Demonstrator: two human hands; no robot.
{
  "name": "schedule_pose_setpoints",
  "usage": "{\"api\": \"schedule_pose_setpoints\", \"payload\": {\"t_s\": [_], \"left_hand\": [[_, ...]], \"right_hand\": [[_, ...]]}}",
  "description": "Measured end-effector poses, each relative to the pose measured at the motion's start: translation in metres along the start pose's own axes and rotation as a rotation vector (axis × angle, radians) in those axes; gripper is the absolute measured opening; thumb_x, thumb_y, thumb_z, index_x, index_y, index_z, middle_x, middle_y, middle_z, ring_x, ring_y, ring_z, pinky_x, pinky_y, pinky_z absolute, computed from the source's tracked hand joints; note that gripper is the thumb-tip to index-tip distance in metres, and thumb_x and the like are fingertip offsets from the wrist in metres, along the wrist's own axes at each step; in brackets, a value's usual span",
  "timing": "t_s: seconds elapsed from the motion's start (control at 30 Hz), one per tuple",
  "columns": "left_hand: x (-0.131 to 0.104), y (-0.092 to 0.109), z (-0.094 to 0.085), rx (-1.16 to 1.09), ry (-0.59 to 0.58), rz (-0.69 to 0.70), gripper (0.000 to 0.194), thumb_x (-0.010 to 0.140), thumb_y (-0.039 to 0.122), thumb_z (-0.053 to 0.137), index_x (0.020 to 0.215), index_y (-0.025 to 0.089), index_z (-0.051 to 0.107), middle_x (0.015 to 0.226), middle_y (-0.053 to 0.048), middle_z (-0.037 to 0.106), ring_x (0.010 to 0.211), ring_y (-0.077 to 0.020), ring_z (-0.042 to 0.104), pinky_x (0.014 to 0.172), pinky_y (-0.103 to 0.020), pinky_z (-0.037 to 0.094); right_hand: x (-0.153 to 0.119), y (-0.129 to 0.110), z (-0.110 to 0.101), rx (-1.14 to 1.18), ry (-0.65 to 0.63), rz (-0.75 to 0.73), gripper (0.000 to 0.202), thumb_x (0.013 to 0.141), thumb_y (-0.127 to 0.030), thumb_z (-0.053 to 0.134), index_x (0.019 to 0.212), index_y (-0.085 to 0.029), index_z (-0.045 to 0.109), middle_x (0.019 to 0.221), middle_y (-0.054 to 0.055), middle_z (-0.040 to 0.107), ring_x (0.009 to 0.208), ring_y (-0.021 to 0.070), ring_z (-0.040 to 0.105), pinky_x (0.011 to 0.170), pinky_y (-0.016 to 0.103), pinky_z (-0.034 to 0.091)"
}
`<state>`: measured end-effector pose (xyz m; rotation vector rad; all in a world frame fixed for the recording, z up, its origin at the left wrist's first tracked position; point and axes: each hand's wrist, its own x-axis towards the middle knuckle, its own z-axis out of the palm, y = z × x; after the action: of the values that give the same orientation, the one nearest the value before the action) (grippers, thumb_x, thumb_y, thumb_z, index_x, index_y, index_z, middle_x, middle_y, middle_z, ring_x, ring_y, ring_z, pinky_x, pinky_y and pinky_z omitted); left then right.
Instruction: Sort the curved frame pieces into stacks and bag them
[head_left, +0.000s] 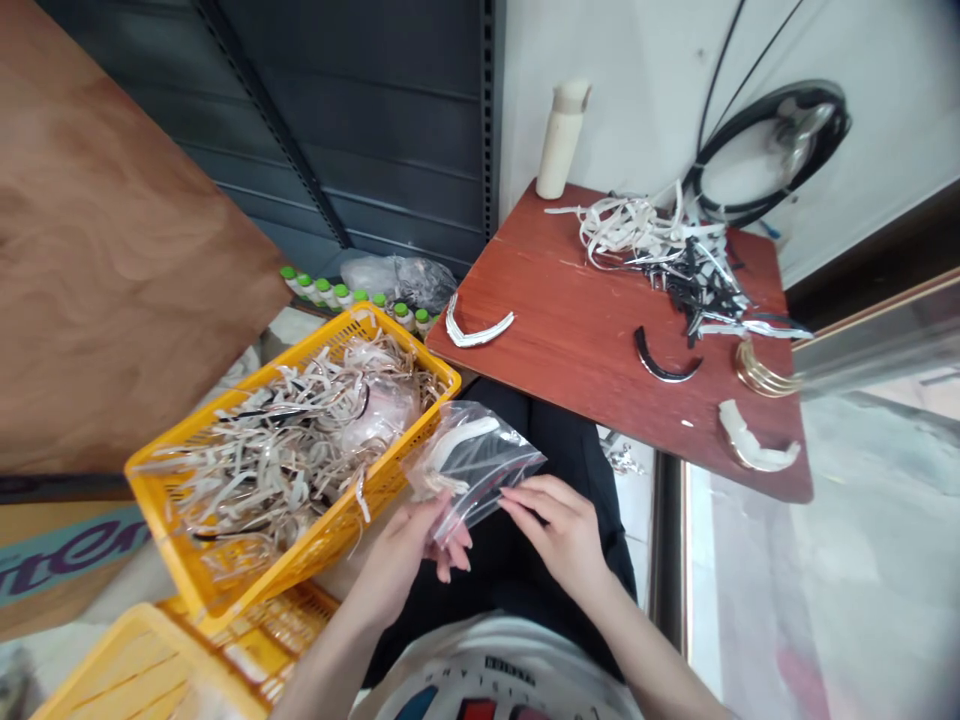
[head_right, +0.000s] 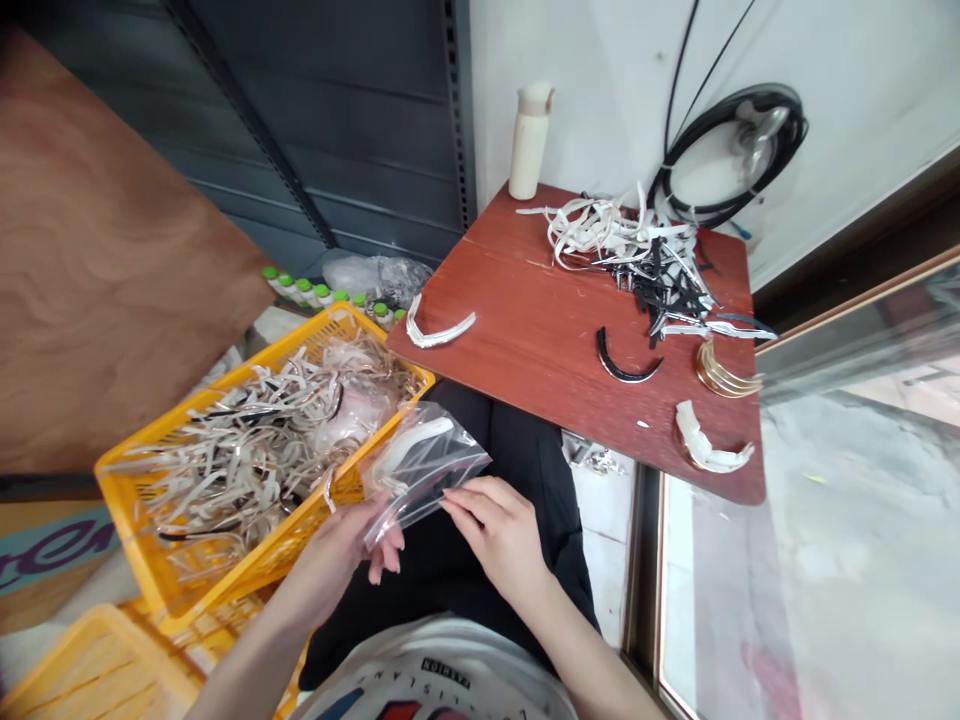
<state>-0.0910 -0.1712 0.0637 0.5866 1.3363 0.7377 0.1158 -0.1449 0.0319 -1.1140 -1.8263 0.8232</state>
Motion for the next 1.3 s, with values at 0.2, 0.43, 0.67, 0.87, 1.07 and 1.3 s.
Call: {"api": "schedule_pose_setpoints", "payload": {"t_s": [0.2, 0.43, 0.67, 0.87, 1.07, 1.3], "left_hand": [[-0.009, 0.016, 0.005, -0.049, -0.029, 0.054, 0.052, 0.08, 0.062, 0.062, 0.056, 0.016, 0.069, 0.045, -0.007, 0.059, 0.04, -0.0108, 0.05, 0.041, -0.02, 0.037], [-0.025, 0.044, -0.018, -0.098, 0.034, 0.121, 0.048, 0.081, 0.056, 0.063, 0.052, 0.017, 0.063, 0.038, -0.003, 0.049, 0.035, -0.0095, 0.043, 0.039, -0.021, 0.035], [-0.03, 0.069, -0.041, 0.415, 0.702, 1.054, 0.028, 0.073, 0.033, 0.079, 0.099, 0.026, 0.07, 0.097, -0.001, 0.068, 0.09, -0.0178, 0.062, 0.082, -0.03, 0.051], [0.01, 0.086, -0.037, 0.433, 0.634, 1.156, 0.01, 0.089, 0.031, 0.064, 0.09, 0.024, 0.071, 0.085, 0.001, 0.073, 0.079, -0.0146, 0.067, 0.075, -0.027, 0.053], [0.022, 0.11, -0.021, 0.56, 0.613, 1.328, 0.013, 0.091, 0.028, 0.061, 0.089, 0.022, 0.073, 0.082, 0.001, 0.074, 0.073, -0.0125, 0.067, 0.069, -0.023, 0.05], [0.014, 0.144, -0.005, 0.772, 0.505, 1.402, 0.017, 0.094, 0.027, 0.055, 0.088, 0.019, 0.069, 0.072, 0.002, 0.071, 0.063, -0.0105, 0.064, 0.063, -0.021, 0.048]], "right_hand": [[0.033, 0.008, -0.015, -0.241, 0.022, -0.334, 0.012, 0.084, -0.025, 0.074, 0.092, -0.033, 0.079, 0.122, 0.007, 0.067, 0.119, 0.029, 0.056, 0.1, 0.048, 0.046], [0.085, -0.015, -0.009, 0.097, -0.32, -0.364, 0.014, 0.095, -0.026, 0.06, 0.099, -0.029, 0.073, 0.1, 0.001, 0.076, 0.092, 0.0174, 0.07, 0.087, 0.034, 0.053], [0.136, -0.075, -0.028, 0.039, -0.382, -0.448, 0.013, 0.096, -0.025, 0.06, 0.091, -0.018, 0.07, 0.089, 0.004, 0.074, 0.081, 0.015, 0.068, 0.072, 0.023, 0.048], [0.162, -0.093, -0.052, -0.005, -0.343, -0.408, 0.005, 0.091, -0.022, 0.066, 0.088, -0.019, 0.07, 0.085, -0.001, 0.073, 0.075, 0.0121, 0.067, 0.069, 0.02, 0.045], [0.176, -0.095, -0.074, -0.037, -0.305, -0.322, 0.012, 0.088, -0.03, 0.071, 0.084, -0.019, 0.073, 0.083, 0.001, 0.073, 0.076, 0.0146, 0.066, 0.069, 0.023, 0.044], [0.185, -0.104, -0.093, -0.145, -0.327, -0.286, 0.01, 0.087, -0.026, 0.07, 0.08, -0.019, 0.072, 0.085, 0.002, 0.072, 0.082, 0.0169, 0.065, 0.072, 0.025, 0.044]]}}
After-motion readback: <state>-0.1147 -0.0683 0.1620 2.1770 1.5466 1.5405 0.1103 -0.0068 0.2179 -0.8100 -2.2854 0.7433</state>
